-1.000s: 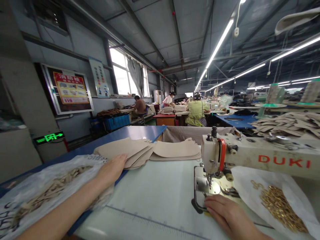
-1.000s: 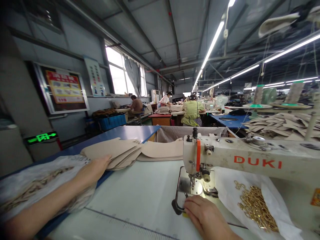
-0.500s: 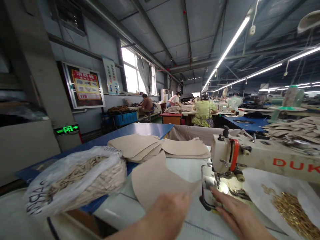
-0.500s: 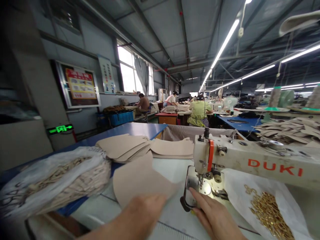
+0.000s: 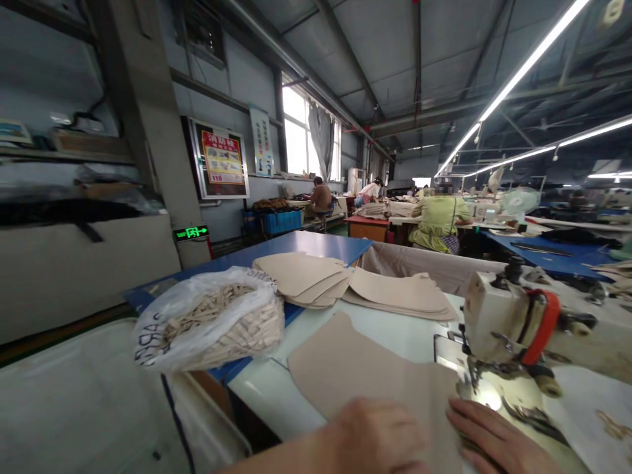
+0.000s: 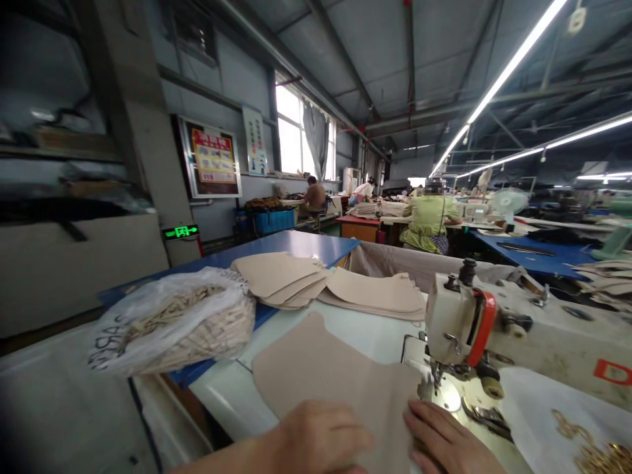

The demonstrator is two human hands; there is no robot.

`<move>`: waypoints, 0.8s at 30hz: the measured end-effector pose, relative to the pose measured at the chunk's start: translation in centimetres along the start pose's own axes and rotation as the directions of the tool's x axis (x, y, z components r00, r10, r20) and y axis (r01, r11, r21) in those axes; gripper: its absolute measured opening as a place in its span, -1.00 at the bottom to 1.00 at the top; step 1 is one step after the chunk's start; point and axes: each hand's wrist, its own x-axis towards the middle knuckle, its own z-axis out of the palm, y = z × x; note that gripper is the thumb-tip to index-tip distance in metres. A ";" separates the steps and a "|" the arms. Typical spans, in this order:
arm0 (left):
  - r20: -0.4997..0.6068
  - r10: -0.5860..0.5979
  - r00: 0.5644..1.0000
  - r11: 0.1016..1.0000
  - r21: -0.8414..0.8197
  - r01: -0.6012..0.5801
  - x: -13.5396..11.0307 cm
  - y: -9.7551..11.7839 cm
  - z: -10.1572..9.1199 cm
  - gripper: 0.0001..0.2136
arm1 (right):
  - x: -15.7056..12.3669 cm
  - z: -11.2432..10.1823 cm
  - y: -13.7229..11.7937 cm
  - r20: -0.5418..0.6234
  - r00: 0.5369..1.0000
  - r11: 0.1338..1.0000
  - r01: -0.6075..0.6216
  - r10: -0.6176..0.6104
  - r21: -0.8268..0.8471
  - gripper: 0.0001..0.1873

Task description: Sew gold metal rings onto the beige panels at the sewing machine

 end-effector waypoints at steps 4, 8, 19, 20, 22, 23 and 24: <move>-0.332 -0.548 0.768 0.801 0.055 0.596 -4.6 -6.0 -9.1 -0.74 | -0.2 -0.1 -0.2 0.010 0.996 0.993 -0.087 0.087 0.084 -0.65; -0.274 -0.923 0.272 0.250 0.112 0.962 -8.0 -13.4 -16.2 -0.62 | -0.2 -0.4 -0.5 0.039 0.990 0.985 -0.137 0.134 0.109 -0.67; 0.096 -0.938 0.332 0.339 0.071 0.938 -11.3 -18.0 -16.7 -0.84 | 0.8 -1.9 -1.6 0.107 0.969 0.954 -0.239 0.223 0.181 -0.70; 0.083 -0.938 0.336 0.342 0.077 0.937 -11.4 -18.2 -16.8 -0.84 | 0.8 -2.0 -1.7 0.108 0.969 0.955 -0.239 0.222 0.177 -0.70; 0.022 -0.941 0.339 0.339 0.097 0.936 -11.4 -18.4 -16.8 -0.84 | 0.8 -2.0 -1.7 0.093 0.972 0.955 -0.231 0.216 0.188 -0.71; -0.039 -0.941 0.336 0.330 0.111 0.937 -11.5 -18.5 -16.8 -0.83 | 0.8 -2.0 -1.8 0.078 0.974 0.954 -0.225 0.214 0.200 -0.71; -0.115 -0.937 0.329 0.315 0.128 0.940 -11.6 -18.5 -16.7 -0.82 | 0.8 -2.0 -1.8 0.062 0.976 0.952 -0.218 0.210 0.214 -0.71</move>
